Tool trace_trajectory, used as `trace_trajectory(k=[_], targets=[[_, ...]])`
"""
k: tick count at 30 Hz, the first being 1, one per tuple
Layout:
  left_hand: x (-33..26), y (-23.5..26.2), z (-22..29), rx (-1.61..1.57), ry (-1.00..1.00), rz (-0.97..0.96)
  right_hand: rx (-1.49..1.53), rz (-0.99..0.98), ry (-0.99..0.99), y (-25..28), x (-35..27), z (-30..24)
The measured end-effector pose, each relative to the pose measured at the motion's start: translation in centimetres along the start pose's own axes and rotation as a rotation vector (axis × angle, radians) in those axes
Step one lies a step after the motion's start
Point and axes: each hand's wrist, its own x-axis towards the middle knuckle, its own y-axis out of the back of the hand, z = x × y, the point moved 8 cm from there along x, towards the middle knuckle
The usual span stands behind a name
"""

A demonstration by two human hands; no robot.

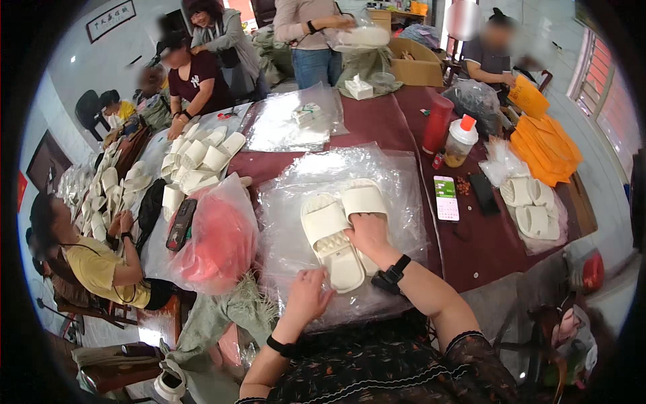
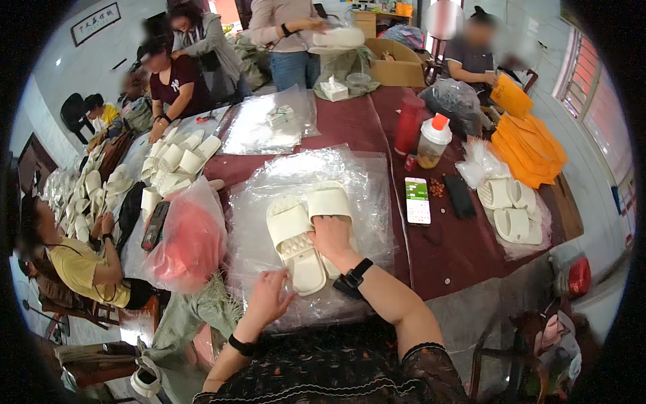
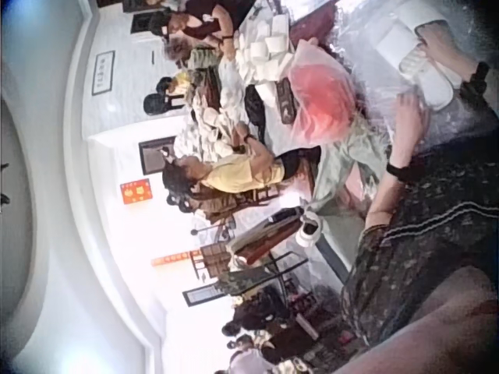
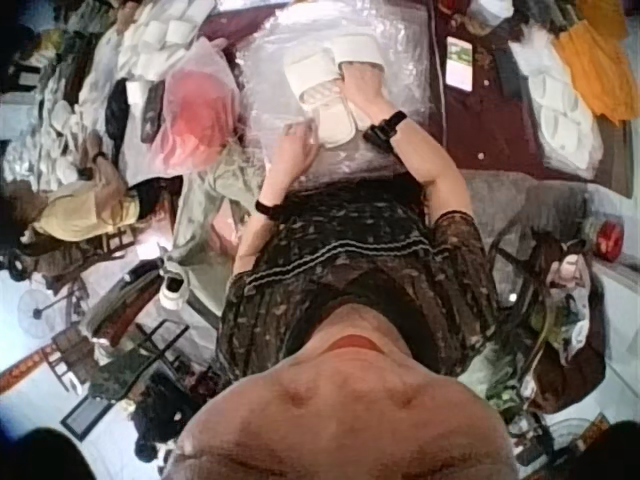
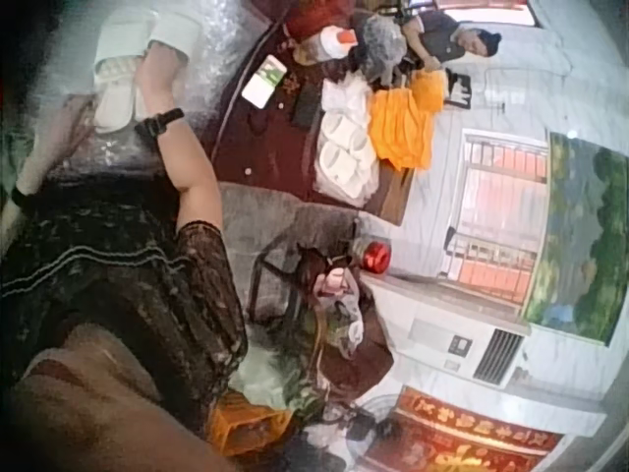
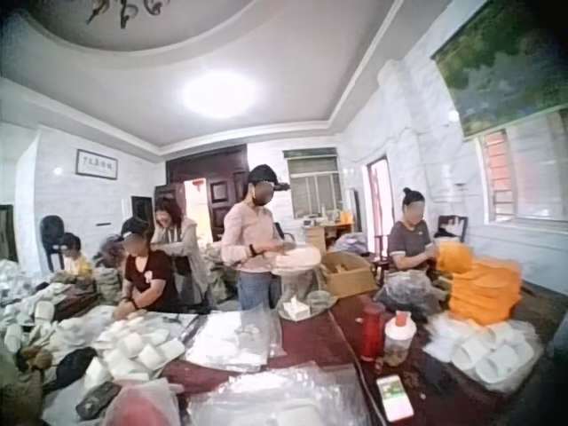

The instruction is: The recorder is packing pairs of white sandals into individual plastic bags within a shoe factory setting.

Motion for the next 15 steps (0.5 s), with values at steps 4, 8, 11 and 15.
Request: trace_trajectory(k=[4, 8, 11, 15], targets=[[-2.3, 1.0, 1.6, 0.213, -0.286, 0.003, 0.082, 0.007, -0.024, 1.5, 0.4, 0.3], [-2.2, 0.3, 1.0, 0.177, -0.304, -0.034, 0.227, 0.318, -0.218, 6.4, -0.4, 4.5], [-0.4, -0.9, 0.3, 0.196, -0.283, -0.006, 0.285, 0.459, -0.306, 10.7, -2.7, 8.8], [3.0, -1.4, -0.1, 0.239, -0.268, 0.040, 0.517, 0.665, -0.220, 17.2, -6.1, 7.5]])
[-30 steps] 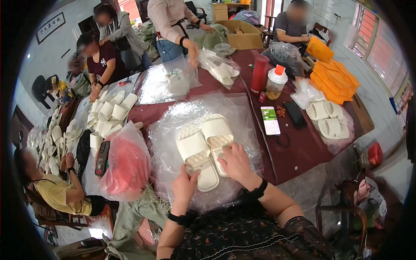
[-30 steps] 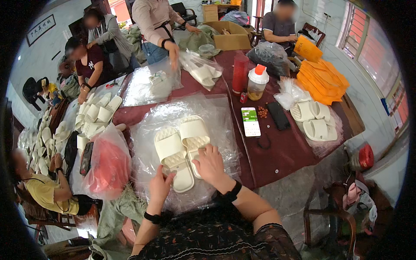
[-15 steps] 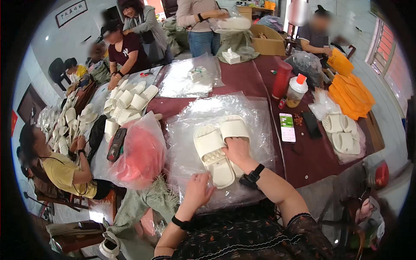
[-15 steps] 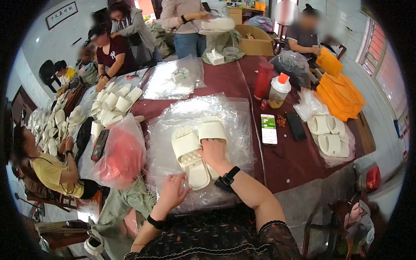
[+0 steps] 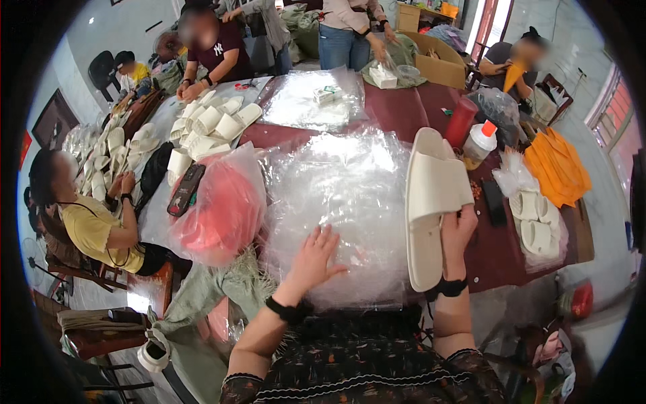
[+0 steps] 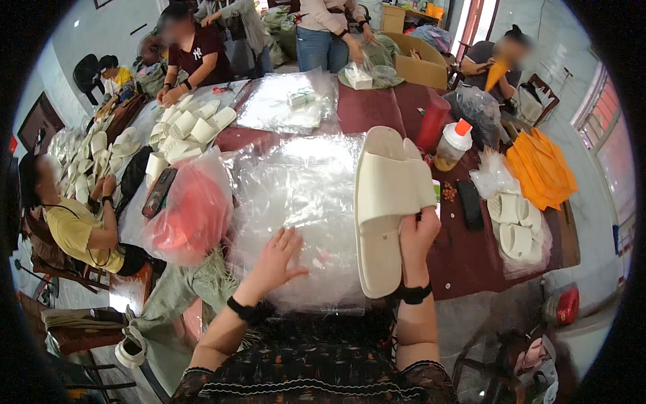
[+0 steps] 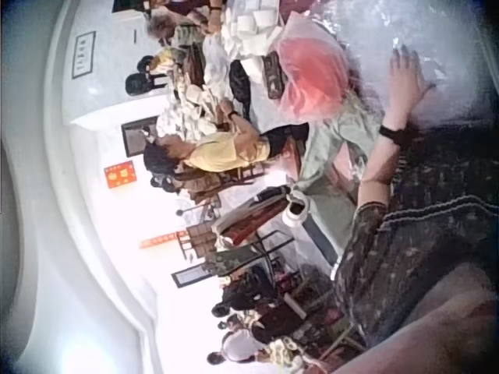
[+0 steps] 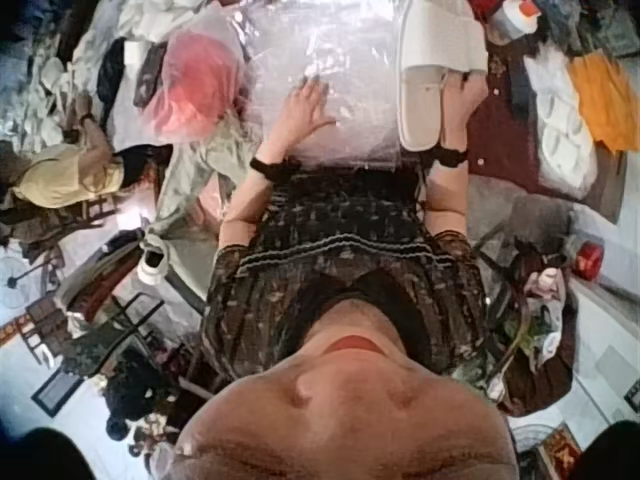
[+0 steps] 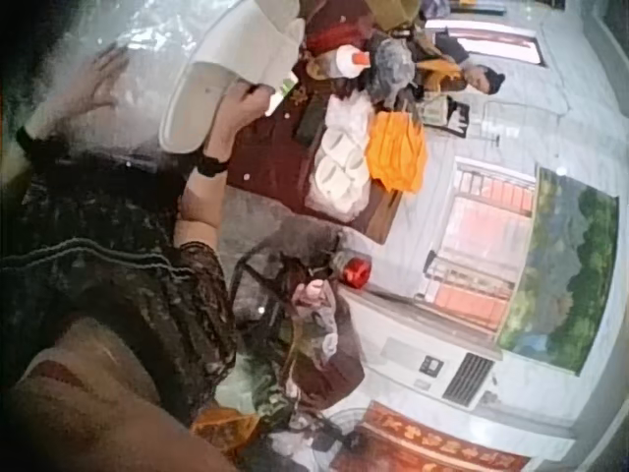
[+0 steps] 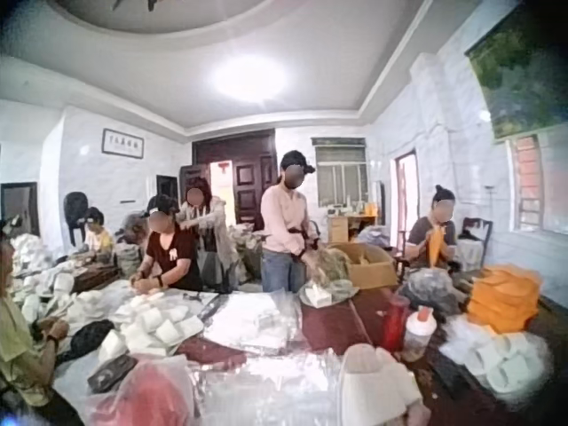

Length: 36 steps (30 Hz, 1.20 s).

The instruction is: The recorder is packing pairs of white sandals into individual plastic bags within a shoe factory setting.

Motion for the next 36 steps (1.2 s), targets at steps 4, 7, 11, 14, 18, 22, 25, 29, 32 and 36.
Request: trace_trajectory(k=[4, 7, 11, 14, 18, 22, 25, 29, 32, 36], targets=[[3.2, 0.2, -0.8, -0.031, 0.003, -0.044, -0.008, -0.020, 0.043, 2.5, -1.5, -1.6], [4.0, -0.1, -0.8, 0.007, -0.021, -0.106, -0.087, -0.129, 0.146, 1.2, -3.1, -2.7], [4.6, 0.2, -0.2, -0.362, -0.032, -0.153, -0.274, -0.365, 0.331, -4.4, -4.9, -3.6], [4.9, 2.1, 0.8, -0.256, -0.039, -0.158, -0.312, -0.325, 0.336, -7.7, -3.8, -2.8], [6.0, 3.8, -0.8, -0.385, 0.024, -0.071, -0.346, -0.257, 0.285, -7.3, -2.8, -2.5], [8.6, 0.3, -6.3, -0.124, -0.070, -0.255, -0.256, -0.379, 0.183, -5.9, -4.7, -4.0], [9.3, 0.9, -7.4, -0.667, -0.031, -0.140, -0.167, -0.457, 0.303, -4.4, -6.2, -6.8], [10.1, -1.0, -7.7, -0.935, 0.074, -0.215, 0.042, -0.589, 0.358, -4.9, -7.4, -8.9], [9.8, -0.2, -6.4, -0.657, -0.121, -0.086, 0.047, -0.659, 0.339, -7.2, -6.7, -8.6], [8.0, 1.1, -4.6, -0.252, -0.327, 0.088, -0.248, -0.633, 0.110, -12.9, -3.6, -2.7]])
